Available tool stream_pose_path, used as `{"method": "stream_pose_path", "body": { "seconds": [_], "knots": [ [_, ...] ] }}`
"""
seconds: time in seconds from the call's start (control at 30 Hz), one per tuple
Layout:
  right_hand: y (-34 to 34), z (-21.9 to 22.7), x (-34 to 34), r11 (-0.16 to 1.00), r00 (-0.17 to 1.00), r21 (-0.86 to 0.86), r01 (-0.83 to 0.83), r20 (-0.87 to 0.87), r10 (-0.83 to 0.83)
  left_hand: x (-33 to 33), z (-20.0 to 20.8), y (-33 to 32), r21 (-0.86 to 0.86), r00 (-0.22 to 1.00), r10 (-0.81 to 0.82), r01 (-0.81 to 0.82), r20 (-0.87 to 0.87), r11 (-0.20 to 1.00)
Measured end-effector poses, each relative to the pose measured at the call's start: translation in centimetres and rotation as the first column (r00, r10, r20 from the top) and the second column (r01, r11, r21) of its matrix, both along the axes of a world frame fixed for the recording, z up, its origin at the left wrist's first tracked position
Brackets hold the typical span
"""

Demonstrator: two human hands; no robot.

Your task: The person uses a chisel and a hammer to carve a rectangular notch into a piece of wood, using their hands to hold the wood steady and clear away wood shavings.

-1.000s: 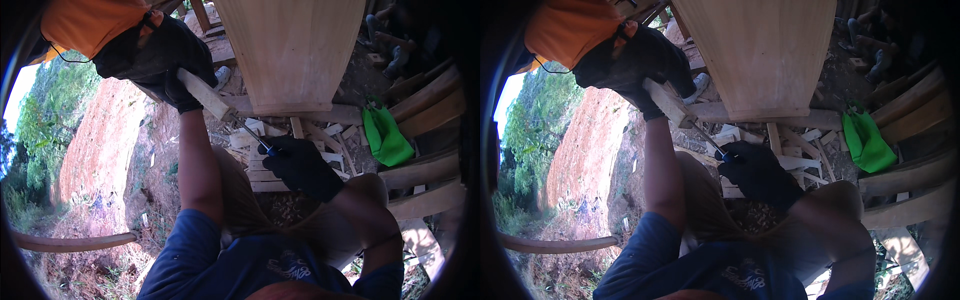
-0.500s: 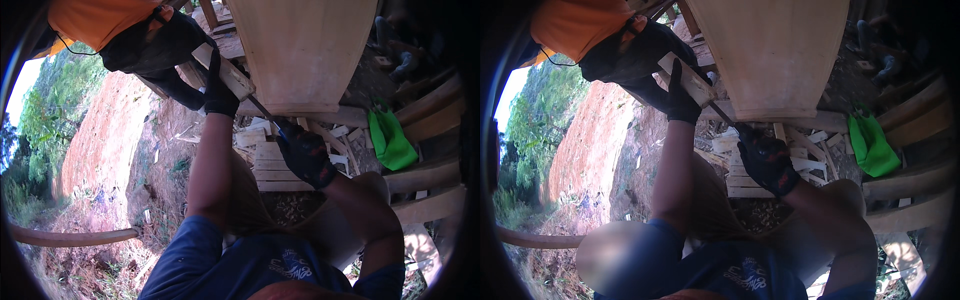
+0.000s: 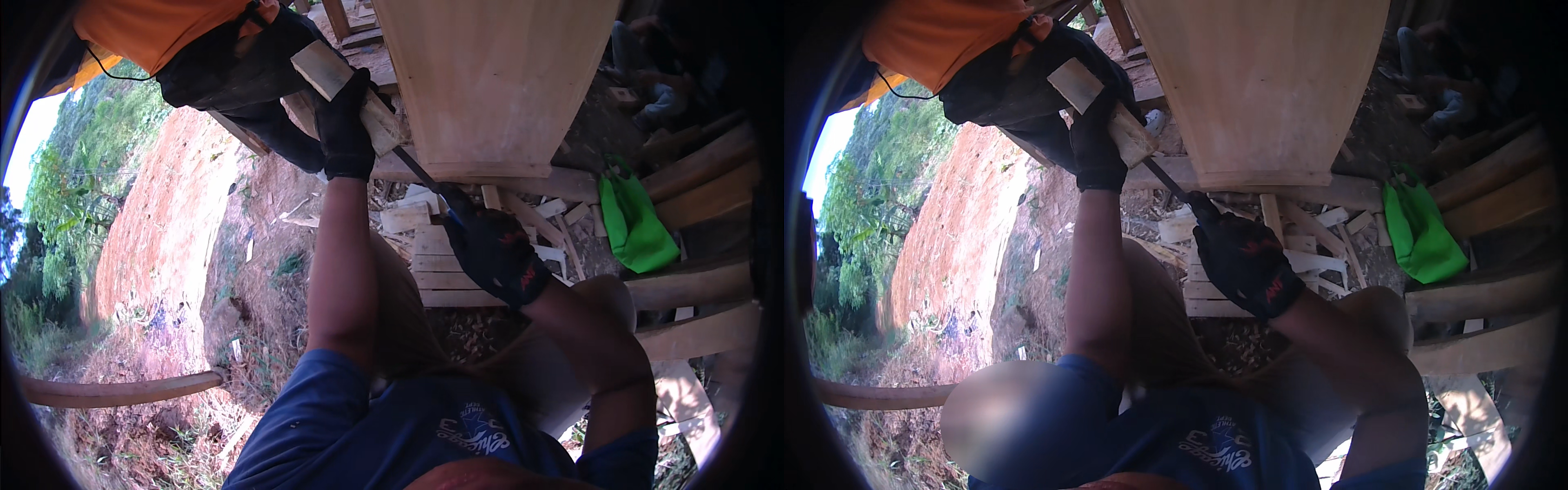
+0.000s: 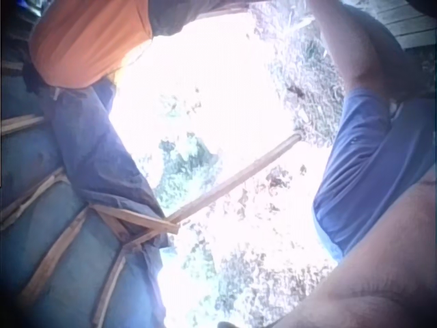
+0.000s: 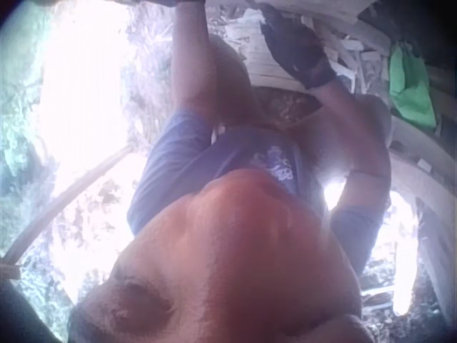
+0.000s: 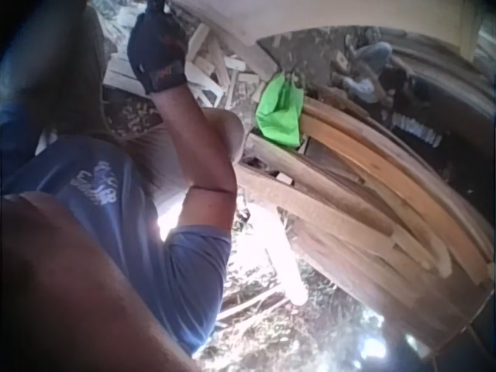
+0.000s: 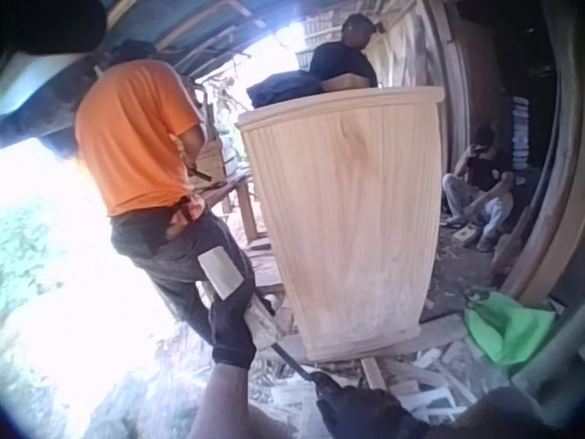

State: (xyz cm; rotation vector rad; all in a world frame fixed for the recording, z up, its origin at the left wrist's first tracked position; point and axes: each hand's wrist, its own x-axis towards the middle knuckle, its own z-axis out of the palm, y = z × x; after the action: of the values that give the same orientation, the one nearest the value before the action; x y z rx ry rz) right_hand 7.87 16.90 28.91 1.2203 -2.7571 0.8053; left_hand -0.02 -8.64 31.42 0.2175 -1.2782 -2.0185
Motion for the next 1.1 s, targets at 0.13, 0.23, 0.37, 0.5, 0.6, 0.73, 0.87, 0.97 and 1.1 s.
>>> {"method": "stream_pose_path", "body": {
  "seconds": [0.13, 0.23, 0.37, 0.5, 0.6, 0.73, 0.87, 0.97, 1.1],
  "knots": [
    [0.7, 1.2, -0.3, 0.999, 1.0, 0.051, -0.015, -0.011, 0.015, -0.2, 0.2, 0.2, -0.067, 0.999, -0.043, 0.042, -0.006, 0.997],
    [1.0, 1.3, -0.1, 1.0, 0.996, 0.007, -0.02, -0.082, 0.02, -0.9, -0.3, -0.5, -0.218, 1.0, -0.007, 0.012, 0.02, 0.976],
    [2.0, 1.5, -0.5, 0.999, 0.996, 0.052, -0.002, -0.093, 0.007, -0.8, 0.1, 0.4, -0.201, 0.997, -0.047, 0.057, 0.053, 0.978],
    [2.5, 3.4, 0.2, 0.99, 0.993, 0.138, -0.011, -0.111, 0.027, -0.5, 0.5, 0.8, -0.121, 0.991, -0.127, 0.131, 0.042, 0.984],
    [2.6, 2.9, 0.4, 0.99, 0.988, 0.142, 0.003, -0.151, 0.018, -0.2, 1.0, 1.4, -0.088, 0.991, -0.132, 0.132, 0.001, 0.987],
    [2.8, 2.5, -1.2, 0.998, 0.994, 0.059, -0.017, -0.108, 0.023, -0.9, 0.2, -0.3, 0.099, 0.953, -0.277, 0.289, -0.118, 0.952],
    [3.5, 2.6, -1.7, 0.998, 0.996, -0.024, -0.061, -0.07, 0.059, 0.3, 0.6, 0.5, 0.241, 0.952, -0.3, 0.306, -0.062, 0.921],
    [3.9, 3.4, -2.1, 0.996, 0.996, 0.004, -0.094, 0.001, 0.094, 0.3, -0.4, -0.6, 0.292, 0.945, -0.312, 0.273, 0.096, 0.917],
    [2.3, 0.7, -0.6, 0.952, 0.977, -0.282, -0.122, 0.133, 0.165, -0.1, -2.6, -2.3, 0.274, 0.961, -0.229, 0.182, 0.152, 0.944]
  ]
}}
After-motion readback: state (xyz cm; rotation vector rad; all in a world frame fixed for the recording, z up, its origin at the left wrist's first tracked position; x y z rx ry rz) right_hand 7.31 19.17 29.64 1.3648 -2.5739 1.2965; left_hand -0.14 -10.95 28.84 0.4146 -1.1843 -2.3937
